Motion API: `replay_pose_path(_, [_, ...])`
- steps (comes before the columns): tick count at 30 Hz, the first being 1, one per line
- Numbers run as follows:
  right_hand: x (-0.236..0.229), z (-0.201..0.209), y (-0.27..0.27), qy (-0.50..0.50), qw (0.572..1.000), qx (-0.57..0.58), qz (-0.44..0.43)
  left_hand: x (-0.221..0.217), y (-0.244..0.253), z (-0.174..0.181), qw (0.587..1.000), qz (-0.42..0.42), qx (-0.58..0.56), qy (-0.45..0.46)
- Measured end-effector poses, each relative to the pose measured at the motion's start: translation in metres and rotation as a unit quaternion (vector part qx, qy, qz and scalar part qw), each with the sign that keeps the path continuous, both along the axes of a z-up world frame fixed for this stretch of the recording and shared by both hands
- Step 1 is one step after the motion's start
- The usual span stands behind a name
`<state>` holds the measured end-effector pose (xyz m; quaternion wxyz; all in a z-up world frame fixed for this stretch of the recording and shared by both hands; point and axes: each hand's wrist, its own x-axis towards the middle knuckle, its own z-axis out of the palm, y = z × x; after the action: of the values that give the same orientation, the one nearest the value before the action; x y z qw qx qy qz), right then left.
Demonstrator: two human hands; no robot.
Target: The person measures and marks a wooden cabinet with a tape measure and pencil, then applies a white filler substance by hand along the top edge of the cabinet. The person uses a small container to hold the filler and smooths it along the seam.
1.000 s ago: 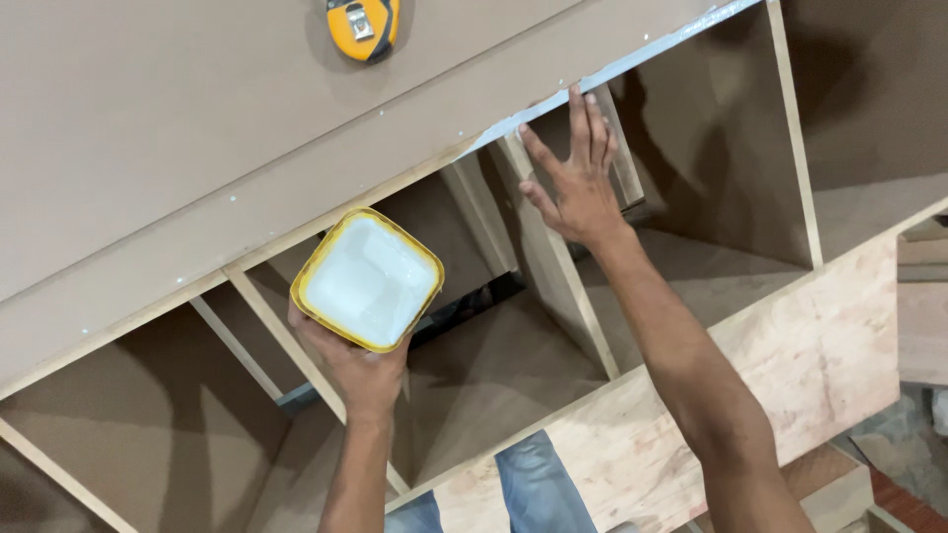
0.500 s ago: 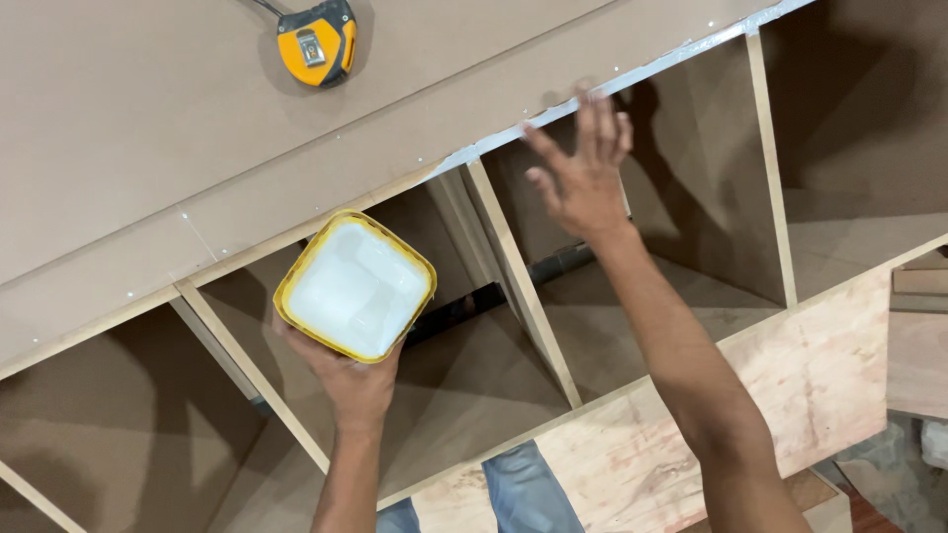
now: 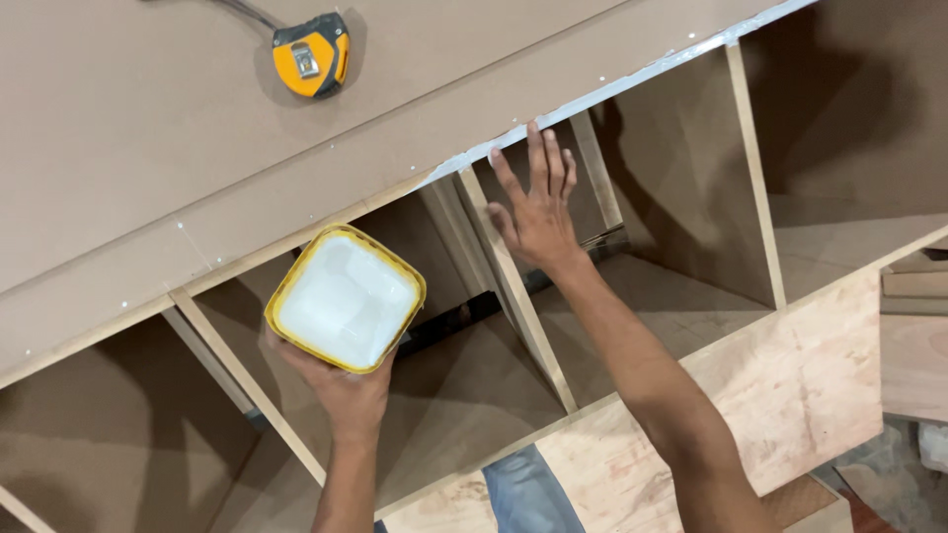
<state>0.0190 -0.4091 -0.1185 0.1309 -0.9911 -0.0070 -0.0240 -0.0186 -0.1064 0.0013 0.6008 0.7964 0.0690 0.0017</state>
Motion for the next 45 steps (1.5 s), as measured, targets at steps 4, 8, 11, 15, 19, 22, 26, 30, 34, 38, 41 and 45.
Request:
replay_pose_path(4, [-0.002,0.005,-0.056,-0.005,0.996,-0.066,-0.059,0.005,0.003,-0.001,0.999,-0.008,-0.037,0.009])
replay_pose_path(8, [-0.009,0.031,-0.101,-0.019,0.969,-0.006,-0.248,0.015,0.009,0.005,0.997,-0.042,-0.059,-0.001])
replay_pose_path(11, [-0.027,0.068,-0.063,-0.082,0.969,0.051,-0.227,0.030,0.011,0.012,0.987,-0.098,-0.114,-0.055])
replay_pose_path(15, [-0.052,0.153,0.049,-0.137,0.965,0.193,-0.111,0.063,0.024,0.021,0.971,-0.150,-0.011,-0.186])
replay_pose_path(19, [-0.044,0.226,0.140,-0.061,0.984,0.156,0.064,0.088,0.057,0.037,0.934,-0.214,0.047,-0.282])
replay_pose_path(22, [-0.026,0.259,0.189,0.031,0.991,0.093,0.087,0.103,0.087,0.053,0.903,-0.243,0.076,-0.346])
replay_pose_path(26, [0.004,0.285,0.234,0.130,0.988,0.005,0.083,0.115,0.121,0.067,0.868,-0.269,0.111,-0.403])
replay_pose_path(30, [0.021,0.305,0.263,0.227,0.968,-0.036,0.096,0.119,0.141,0.074,0.877,-0.239,0.080,-0.410])
replay_pose_path(34, [0.005,0.304,0.264,0.170,0.946,0.277,-0.005,0.109,0.144,0.070,0.927,-0.176,0.003,-0.333])
replay_pose_path(38, [-0.007,0.265,0.262,0.182,0.789,0.585,-0.051,0.100,0.131,0.061,0.960,-0.094,-0.057,-0.258])
replay_pose_path(41, [-0.026,0.225,0.260,0.172,0.703,0.690,-0.029,0.095,0.126,0.044,0.969,-0.061,-0.059,-0.233])
replay_pose_path(45, [-0.039,0.150,0.251,0.039,0.697,0.709,-0.099,0.086,0.136,0.022,0.986,-0.028,-0.074,-0.149])
